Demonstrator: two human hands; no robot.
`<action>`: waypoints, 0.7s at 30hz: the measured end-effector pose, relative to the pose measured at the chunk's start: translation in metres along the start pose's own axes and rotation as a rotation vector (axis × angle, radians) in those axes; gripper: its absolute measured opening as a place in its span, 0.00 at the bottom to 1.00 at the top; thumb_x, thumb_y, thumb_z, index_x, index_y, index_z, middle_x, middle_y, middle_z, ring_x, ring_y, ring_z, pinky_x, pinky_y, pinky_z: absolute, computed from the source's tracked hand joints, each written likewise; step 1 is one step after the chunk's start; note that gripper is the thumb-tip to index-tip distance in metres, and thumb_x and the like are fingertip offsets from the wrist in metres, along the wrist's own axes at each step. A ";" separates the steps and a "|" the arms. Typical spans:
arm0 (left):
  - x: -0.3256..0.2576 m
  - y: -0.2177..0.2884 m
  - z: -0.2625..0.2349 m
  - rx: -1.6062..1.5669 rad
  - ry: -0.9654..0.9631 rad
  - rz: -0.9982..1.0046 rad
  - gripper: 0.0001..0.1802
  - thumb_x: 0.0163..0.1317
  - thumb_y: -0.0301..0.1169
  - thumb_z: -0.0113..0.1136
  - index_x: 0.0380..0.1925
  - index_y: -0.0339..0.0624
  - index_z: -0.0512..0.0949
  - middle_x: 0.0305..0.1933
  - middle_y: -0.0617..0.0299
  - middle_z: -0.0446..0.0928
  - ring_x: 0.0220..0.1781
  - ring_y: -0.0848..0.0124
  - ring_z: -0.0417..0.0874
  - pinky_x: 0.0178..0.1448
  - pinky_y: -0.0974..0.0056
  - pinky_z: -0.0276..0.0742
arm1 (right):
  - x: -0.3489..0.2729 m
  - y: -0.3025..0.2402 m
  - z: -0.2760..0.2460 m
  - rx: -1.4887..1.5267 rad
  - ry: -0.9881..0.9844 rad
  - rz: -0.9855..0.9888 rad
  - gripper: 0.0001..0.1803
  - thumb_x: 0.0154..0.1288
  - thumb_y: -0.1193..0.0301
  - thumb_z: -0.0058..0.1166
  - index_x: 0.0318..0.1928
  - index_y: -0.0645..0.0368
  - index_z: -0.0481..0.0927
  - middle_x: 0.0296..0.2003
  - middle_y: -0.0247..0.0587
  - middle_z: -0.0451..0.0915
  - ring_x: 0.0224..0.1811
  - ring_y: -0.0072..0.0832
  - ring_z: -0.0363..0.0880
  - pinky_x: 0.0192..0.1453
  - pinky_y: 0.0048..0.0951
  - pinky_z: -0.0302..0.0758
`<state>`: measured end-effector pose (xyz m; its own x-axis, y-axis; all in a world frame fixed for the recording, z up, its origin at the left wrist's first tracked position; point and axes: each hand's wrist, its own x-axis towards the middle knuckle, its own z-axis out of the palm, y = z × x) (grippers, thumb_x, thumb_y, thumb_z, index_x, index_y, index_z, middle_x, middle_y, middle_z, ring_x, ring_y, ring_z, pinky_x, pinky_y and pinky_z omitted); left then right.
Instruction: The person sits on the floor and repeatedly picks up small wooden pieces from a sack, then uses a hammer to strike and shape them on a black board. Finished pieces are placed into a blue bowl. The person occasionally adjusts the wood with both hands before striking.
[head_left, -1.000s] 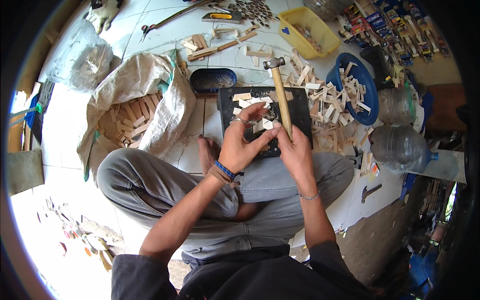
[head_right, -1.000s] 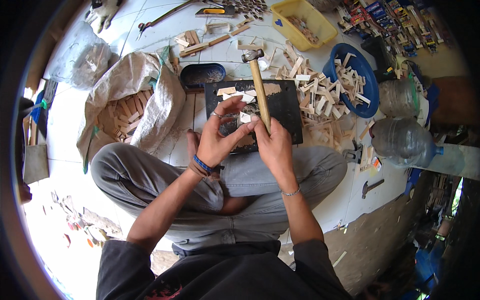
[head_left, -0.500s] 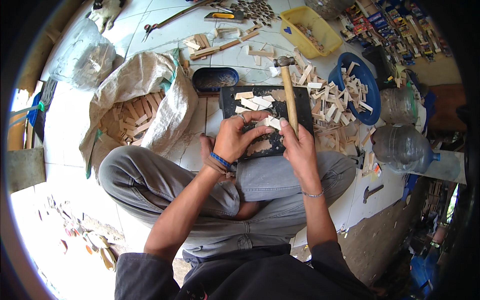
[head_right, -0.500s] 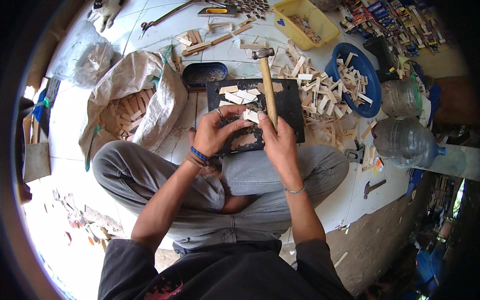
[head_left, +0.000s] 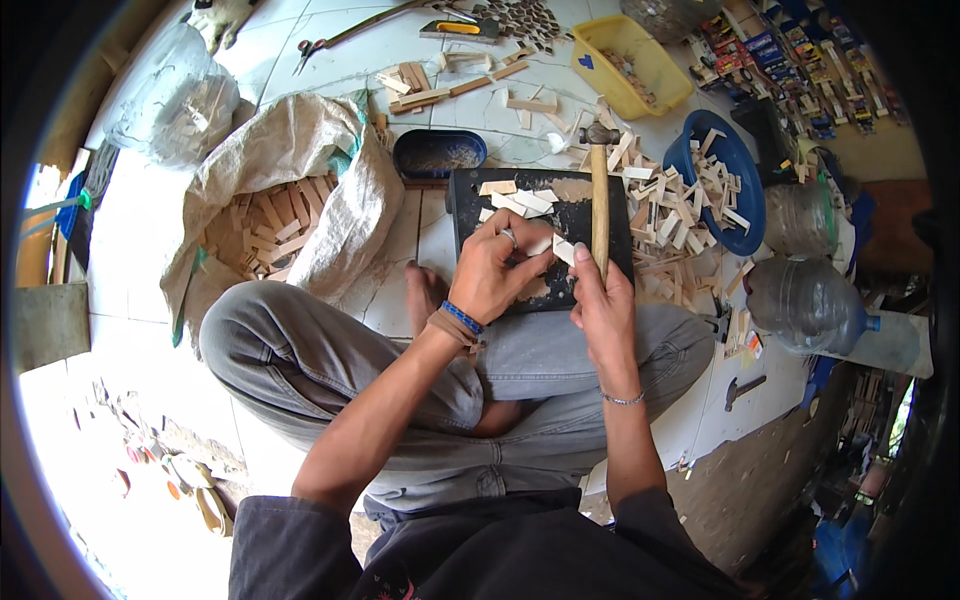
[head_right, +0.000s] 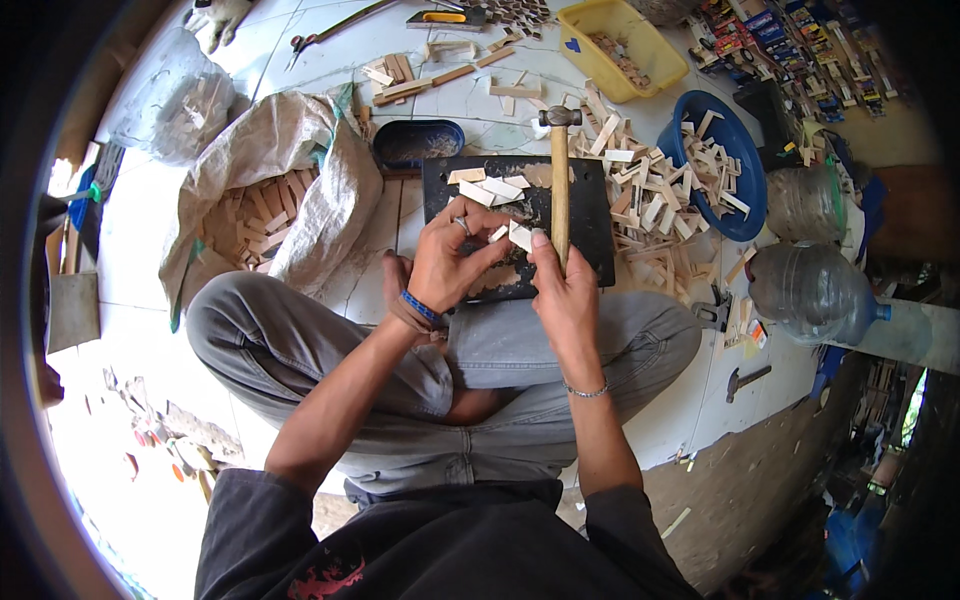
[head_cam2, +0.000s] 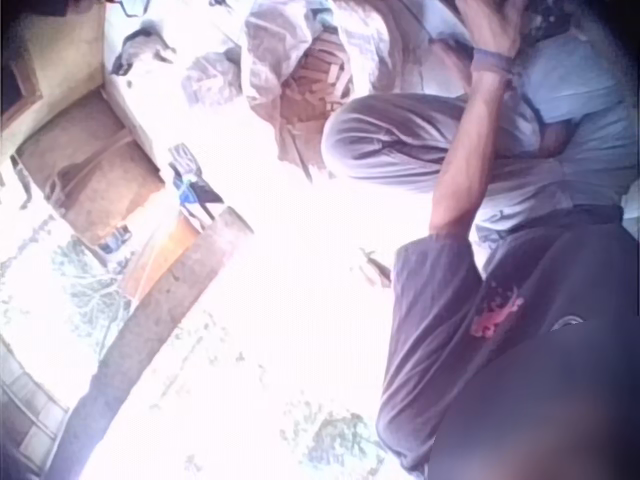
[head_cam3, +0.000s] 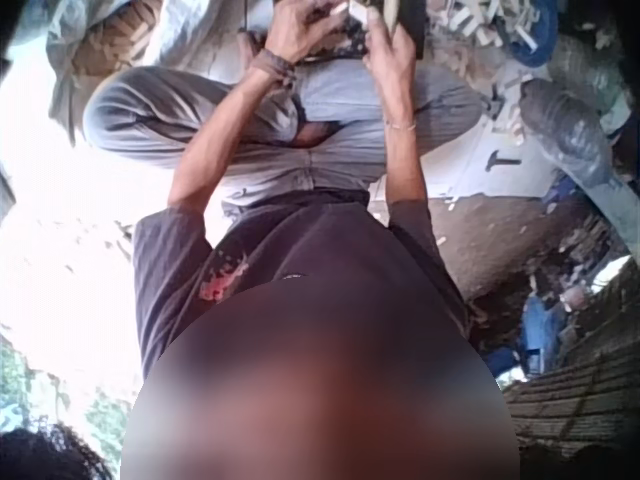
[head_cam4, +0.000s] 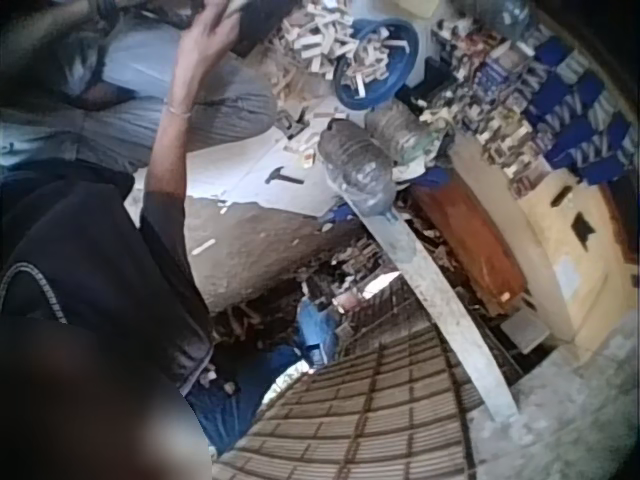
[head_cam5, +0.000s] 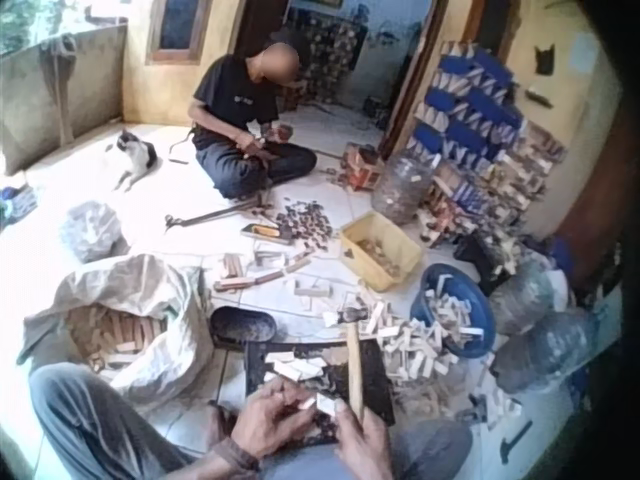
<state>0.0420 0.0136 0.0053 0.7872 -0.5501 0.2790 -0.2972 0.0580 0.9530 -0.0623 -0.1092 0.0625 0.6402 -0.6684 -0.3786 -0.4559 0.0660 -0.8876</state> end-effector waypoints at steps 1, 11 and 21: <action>0.000 -0.001 0.000 0.014 -0.001 -0.003 0.17 0.56 0.25 0.78 0.45 0.36 0.86 0.37 0.59 0.78 0.36 0.69 0.81 0.42 0.64 0.79 | -0.001 0.000 0.000 0.024 -0.006 0.004 0.22 0.79 0.53 0.56 0.36 0.59 0.77 0.19 0.18 0.59 0.17 0.08 0.52 0.17 0.19 0.52; 0.002 -0.004 0.002 -0.009 0.010 -0.008 0.17 0.53 0.24 0.78 0.45 0.35 0.86 0.35 0.60 0.77 0.34 0.71 0.80 0.40 0.65 0.78 | -0.002 -0.001 0.005 -0.004 0.007 -0.002 0.21 0.79 0.52 0.57 0.37 0.58 0.77 0.19 0.18 0.60 0.17 0.08 0.53 0.18 0.18 0.53; 0.004 0.001 0.004 0.041 0.004 -0.019 0.15 0.53 0.25 0.78 0.40 0.32 0.85 0.36 0.56 0.79 0.34 0.65 0.84 0.41 0.63 0.82 | -0.001 0.006 0.005 -0.028 0.037 -0.061 0.22 0.79 0.52 0.57 0.36 0.59 0.78 0.18 0.19 0.60 0.17 0.09 0.54 0.17 0.19 0.54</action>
<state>0.0428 0.0077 0.0069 0.7951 -0.5471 0.2616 -0.3040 0.0136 0.9526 -0.0627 -0.1044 0.0565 0.6446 -0.6974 -0.3133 -0.4343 0.0033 -0.9008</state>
